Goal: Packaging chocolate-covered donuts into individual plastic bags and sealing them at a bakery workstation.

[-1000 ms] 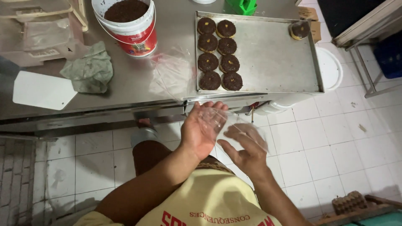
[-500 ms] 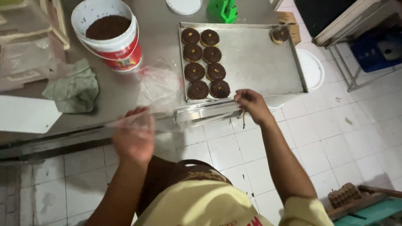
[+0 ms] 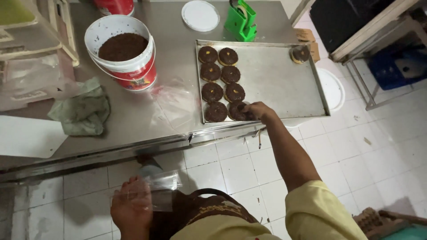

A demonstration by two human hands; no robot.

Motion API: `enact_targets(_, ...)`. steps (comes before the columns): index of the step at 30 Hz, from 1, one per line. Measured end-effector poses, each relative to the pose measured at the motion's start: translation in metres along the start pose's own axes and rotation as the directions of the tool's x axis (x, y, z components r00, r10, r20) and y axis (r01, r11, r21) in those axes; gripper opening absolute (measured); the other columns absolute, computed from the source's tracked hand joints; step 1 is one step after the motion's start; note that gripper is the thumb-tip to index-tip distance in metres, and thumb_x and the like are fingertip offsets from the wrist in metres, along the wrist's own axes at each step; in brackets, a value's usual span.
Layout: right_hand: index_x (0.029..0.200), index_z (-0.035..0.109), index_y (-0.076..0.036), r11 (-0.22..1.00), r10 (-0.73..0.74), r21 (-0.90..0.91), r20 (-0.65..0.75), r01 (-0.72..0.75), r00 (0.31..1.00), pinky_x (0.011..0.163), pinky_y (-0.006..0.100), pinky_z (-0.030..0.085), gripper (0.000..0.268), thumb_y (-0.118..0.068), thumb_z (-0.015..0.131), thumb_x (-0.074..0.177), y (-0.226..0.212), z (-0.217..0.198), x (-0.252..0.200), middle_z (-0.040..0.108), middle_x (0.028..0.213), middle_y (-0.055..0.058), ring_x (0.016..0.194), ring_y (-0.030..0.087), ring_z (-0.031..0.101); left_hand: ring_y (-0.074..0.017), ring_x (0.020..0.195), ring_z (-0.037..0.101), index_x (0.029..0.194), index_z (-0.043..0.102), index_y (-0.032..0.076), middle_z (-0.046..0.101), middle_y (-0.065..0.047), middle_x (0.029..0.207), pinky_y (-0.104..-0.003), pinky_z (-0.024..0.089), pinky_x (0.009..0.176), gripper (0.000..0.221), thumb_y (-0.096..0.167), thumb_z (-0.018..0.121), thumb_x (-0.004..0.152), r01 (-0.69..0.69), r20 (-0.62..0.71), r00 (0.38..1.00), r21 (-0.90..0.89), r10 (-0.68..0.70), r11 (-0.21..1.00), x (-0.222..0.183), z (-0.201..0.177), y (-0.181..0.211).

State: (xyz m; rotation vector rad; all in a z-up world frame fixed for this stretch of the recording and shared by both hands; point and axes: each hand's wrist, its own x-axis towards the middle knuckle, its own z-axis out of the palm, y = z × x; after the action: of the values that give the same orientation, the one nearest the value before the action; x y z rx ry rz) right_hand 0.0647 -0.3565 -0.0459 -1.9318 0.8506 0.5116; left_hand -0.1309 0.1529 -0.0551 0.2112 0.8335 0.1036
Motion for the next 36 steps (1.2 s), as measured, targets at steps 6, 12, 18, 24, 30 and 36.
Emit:
enact_targets(6, 0.107, 0.069, 0.004, 0.993, -0.114, 0.043, 0.049, 0.111, 0.992, 0.067, 0.034, 0.05, 0.042, -0.02, 0.074, 0.073, 0.005, 0.011, 0.01, 0.071, 0.093, 0.016, 0.08, 0.027, 0.065, -0.0288, 0.098, 0.065, 0.095, 0.063, 0.01, 0.065, -0.01, 0.102, -0.044, 0.058, 0.091, 0.019, 0.023, 0.053, 0.104, -0.029, 0.007, 1.0, -0.027, 0.03, 0.999, -0.014, 0.018, -0.005)
enact_targets(12, 0.117, 0.056, -0.006, 0.982, -0.117, 0.15, 0.008, 0.115, 0.993, 0.067, 0.035, 0.049, 0.046, -0.014, 0.076, 0.076, 0.006, 0.009, 0.001, 0.065, 0.106, 0.018, 0.088, 0.028, 0.064, -0.0262, 0.099, 0.071, 0.101, 0.067, 0.012, 0.07, -0.007, 0.1, -0.039, 0.058, 0.092, 0.03, 0.032, 0.048, 0.112, -0.028, 0.013, 1.0, 0.064, 0.028, 0.998, -0.007, 0.029, -0.011)
enact_targets(18, 0.118, 0.067, -0.005, 0.866, -0.253, 0.41, -0.136, 0.287, 0.958, 0.068, 0.041, 0.058, 0.046, -0.006, 0.079, 0.073, 0.047, -0.014, 0.007, 0.067, 0.095, 0.019, 0.084, 0.032, 0.069, -0.0269, 0.126, 0.047, 0.124, 0.056, 0.013, 0.051, -0.007, 0.13, -0.043, 0.032, 0.111, 0.034, 0.037, 0.038, 0.109, 0.138, 0.317, 0.94, -0.017, -0.125, 0.99, 0.087, -0.003, -0.028)
enact_targets(24, 0.106, 0.061, -0.014, 0.628, -0.294, 0.761, 0.039, 0.162, 0.955, 0.08, 0.034, 0.054, 0.029, -0.011, 0.075, 0.081, 0.014, 0.013, -0.178, 0.068, 0.098, 0.006, 0.092, 0.021, 0.069, -0.0206, 0.126, 0.065, 0.119, 0.071, 0.019, 0.071, 0.002, 0.131, -0.036, 0.055, 0.108, 0.043, 0.052, 0.065, 0.092, 0.249, 0.195, 0.938, 0.2, -0.287, 0.948, 0.119, 0.036, -0.094)
enact_targets(30, 0.125, 0.064, -0.015, 0.561, -0.276, 0.821, 0.309, -0.109, 0.91, 0.049, 0.024, 0.051, 0.049, -0.018, 0.073, 0.077, 0.095, 0.054, -0.221, 0.07, 0.099, 0.007, 0.077, 0.019, 0.07, -0.0275, 0.123, 0.067, 0.112, 0.07, 0.015, 0.073, -0.004, 0.124, -0.049, 0.046, 0.116, 0.036, 0.045, 0.063, 0.093, 0.376, 0.067, 0.919, 0.152, -0.389, 0.914, 0.068, 0.076, -0.154)
enact_targets(36, 0.124, 0.064, -0.008, 0.44, -0.289, 0.884, 0.308, -0.16, 0.907, 0.052, 0.024, 0.056, 0.044, -0.009, 0.07, 0.08, 0.105, 0.081, -0.236, 0.065, 0.097, 0.011, 0.081, 0.021, 0.07, -0.0273, 0.13, 0.062, 0.108, 0.068, 0.017, 0.069, -0.002, 0.127, -0.046, 0.046, 0.116, 0.031, 0.037, 0.069, 0.084, 0.436, 0.044, 0.886, 0.263, -0.462, 0.861, 0.056, 0.077, -0.182)
